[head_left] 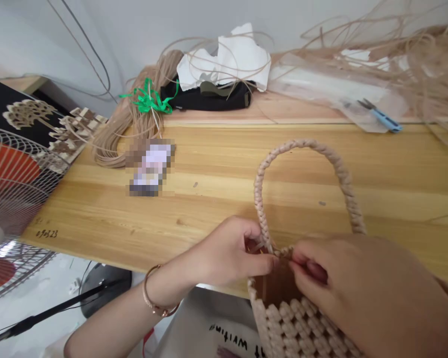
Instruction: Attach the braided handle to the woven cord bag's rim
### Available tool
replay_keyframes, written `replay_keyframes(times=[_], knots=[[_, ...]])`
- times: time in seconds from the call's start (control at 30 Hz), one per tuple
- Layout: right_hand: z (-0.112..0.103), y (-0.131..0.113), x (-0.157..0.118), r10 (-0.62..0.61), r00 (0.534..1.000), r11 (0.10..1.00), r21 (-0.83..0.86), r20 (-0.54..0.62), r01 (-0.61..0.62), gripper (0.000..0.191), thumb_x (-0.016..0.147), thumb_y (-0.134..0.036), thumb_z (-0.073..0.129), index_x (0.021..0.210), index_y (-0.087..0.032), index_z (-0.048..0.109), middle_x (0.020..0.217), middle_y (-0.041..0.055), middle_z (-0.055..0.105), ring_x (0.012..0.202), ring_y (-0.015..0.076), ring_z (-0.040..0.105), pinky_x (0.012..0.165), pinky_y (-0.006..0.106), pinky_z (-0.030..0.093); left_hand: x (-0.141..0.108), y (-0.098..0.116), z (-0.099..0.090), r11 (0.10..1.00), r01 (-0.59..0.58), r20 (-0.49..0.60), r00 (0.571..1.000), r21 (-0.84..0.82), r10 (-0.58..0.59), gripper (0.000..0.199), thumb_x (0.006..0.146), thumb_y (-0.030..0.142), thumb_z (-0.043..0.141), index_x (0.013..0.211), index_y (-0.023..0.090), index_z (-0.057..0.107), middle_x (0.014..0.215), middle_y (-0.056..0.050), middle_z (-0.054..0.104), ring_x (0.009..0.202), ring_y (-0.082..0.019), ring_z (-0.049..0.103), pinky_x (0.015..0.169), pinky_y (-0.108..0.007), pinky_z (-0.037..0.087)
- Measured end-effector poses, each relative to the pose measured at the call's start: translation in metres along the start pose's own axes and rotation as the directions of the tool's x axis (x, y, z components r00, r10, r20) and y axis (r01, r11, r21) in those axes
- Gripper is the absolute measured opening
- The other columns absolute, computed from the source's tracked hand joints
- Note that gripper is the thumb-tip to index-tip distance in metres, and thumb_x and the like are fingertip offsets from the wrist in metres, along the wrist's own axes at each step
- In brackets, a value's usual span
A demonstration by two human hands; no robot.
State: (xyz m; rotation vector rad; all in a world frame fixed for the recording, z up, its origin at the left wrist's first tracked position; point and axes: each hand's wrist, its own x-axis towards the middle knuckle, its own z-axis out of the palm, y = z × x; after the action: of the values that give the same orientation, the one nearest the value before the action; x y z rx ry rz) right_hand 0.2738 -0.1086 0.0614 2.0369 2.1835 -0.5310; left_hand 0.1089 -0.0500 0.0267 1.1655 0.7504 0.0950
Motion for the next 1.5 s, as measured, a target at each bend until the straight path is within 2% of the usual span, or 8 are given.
replay_keyframes(times=[0.43, 0.53, 0.73, 0.9, 1.07, 1.23, 1.37, 1.5], knots=[[0.011, -0.007, -0.005, -0.06, 0.988, 0.998, -0.001, -0.139, 0.06, 0.021, 0.077, -0.032, 0.054, 0.06, -0.026, 0.065, 0.039, 0.0, 0.052, 0.041, 0.0168, 0.052, 0.043, 0.028, 0.031, 0.003, -0.017, 0.001, 0.978, 0.034, 0.04, 0.999, -0.205, -0.026, 0.011, 0.071, 0.02, 0.063, 0.075, 0.01, 0.063, 0.07, -0.002, 0.059, 0.065, -0.011, 0.05, 0.066, -0.026, 0.042], [0.003, -0.011, 0.0, -0.082, 0.995, 0.996, 0.019, -0.064, 0.083, 0.023, 0.075, -0.032, 0.055, 0.054, -0.026, 0.064, 0.038, 0.0005, 0.053, 0.038, 0.0165, 0.051, 0.041, 0.028, 0.03, 0.003, -0.016, -0.001, 0.978, 0.036, 0.058, 0.998, -0.208, -0.024, 0.01, 0.072, 0.019, 0.062, 0.077, 0.01, 0.065, 0.071, -0.002, 0.06, 0.066, -0.01, 0.051, 0.069, -0.025, 0.043], [-0.01, -0.011, 0.01, 0.007, 0.948, 0.999, 0.033, 0.317, -0.018, 0.024, 0.065, -0.023, 0.06, 0.042, -0.026, 0.058, 0.045, 0.0008, 0.062, 0.039, 0.0188, 0.055, 0.037, 0.027, 0.025, 0.003, -0.016, -0.001, 0.983, 0.055, 0.009, 0.998, -0.176, -0.054, 0.006, 0.071, 0.018, 0.065, 0.072, 0.012, 0.064, 0.065, 0.003, 0.058, 0.058, -0.006, 0.048, 0.058, -0.02, 0.038], [-0.007, -0.002, 0.006, -0.008, 0.931, 0.998, -0.061, 0.366, 0.033, 0.027, 0.065, -0.015, 0.06, 0.041, -0.026, 0.055, 0.043, -0.0035, 0.059, 0.037, 0.0159, 0.054, 0.039, 0.027, 0.024, 0.004, -0.017, 0.004, 0.974, 0.038, -0.014, 0.999, -0.224, -0.042, 0.007, 0.068, 0.015, 0.065, 0.068, 0.012, 0.059, 0.064, 0.003, 0.057, 0.057, -0.005, 0.047, 0.054, -0.019, 0.035], [-0.005, 0.002, 0.004, 0.012, 0.908, 0.986, -0.155, 0.419, 0.059, 0.027, 0.048, -0.003, 0.063, 0.042, -0.029, 0.058, 0.046, -0.0041, 0.062, 0.044, 0.0212, 0.06, 0.04, 0.027, 0.025, 0.006, -0.014, 0.008, 0.986, -0.002, 0.022, 1.0, -0.168, 0.006, 0.014, 0.073, 0.018, 0.063, 0.064, 0.012, 0.053, 0.059, 0.005, 0.048, 0.053, -0.005, 0.039, 0.048, -0.019, 0.028], [-0.008, 0.006, 0.0, -0.137, 0.981, 0.967, -0.199, 0.135, 0.162, 0.028, 0.059, -0.005, 0.063, 0.044, -0.028, 0.055, 0.045, -0.0038, 0.06, 0.041, 0.0188, 0.056, 0.042, 0.028, 0.027, 0.007, -0.008, 0.01, 0.997, 0.0, 0.029, 1.0, -0.076, 0.003, 0.016, 0.074, 0.019, 0.061, 0.063, 0.012, 0.051, 0.057, 0.006, 0.044, 0.053, -0.005, 0.038, 0.046, -0.018, 0.026], [0.0, 0.014, -0.006, -0.215, 0.973, 0.963, -0.146, 0.08, 0.225, 0.027, 0.066, -0.012, 0.061, 0.044, -0.028, 0.055, 0.043, -0.0029, 0.058, 0.035, 0.0157, 0.052, 0.038, 0.027, 0.023, 0.008, -0.008, 0.01, 0.999, -0.001, 0.009, 1.0, -0.039, 0.001, 0.015, 0.073, 0.019, 0.061, 0.063, 0.012, 0.053, 0.058, 0.005, 0.044, 0.054, -0.005, 0.039, 0.047, -0.018, 0.027], [0.012, 0.016, -0.015, -0.159, 0.979, 0.986, -0.073, -0.126, 0.15, 0.023, 0.074, -0.021, 0.058, 0.051, -0.027, 0.059, 0.044, 0.0002, 0.058, 0.04, 0.0137, 0.053, 0.041, 0.027, 0.027, 0.009, -0.008, 0.009, 1.0, 0.01, -0.028, 1.0, 0.027, -0.009, 0.008, 0.068, 0.017, 0.062, 0.066, 0.013, 0.056, 0.057, 0.005, 0.044, 0.053, -0.005, 0.039, 0.045, -0.018, 0.027]])
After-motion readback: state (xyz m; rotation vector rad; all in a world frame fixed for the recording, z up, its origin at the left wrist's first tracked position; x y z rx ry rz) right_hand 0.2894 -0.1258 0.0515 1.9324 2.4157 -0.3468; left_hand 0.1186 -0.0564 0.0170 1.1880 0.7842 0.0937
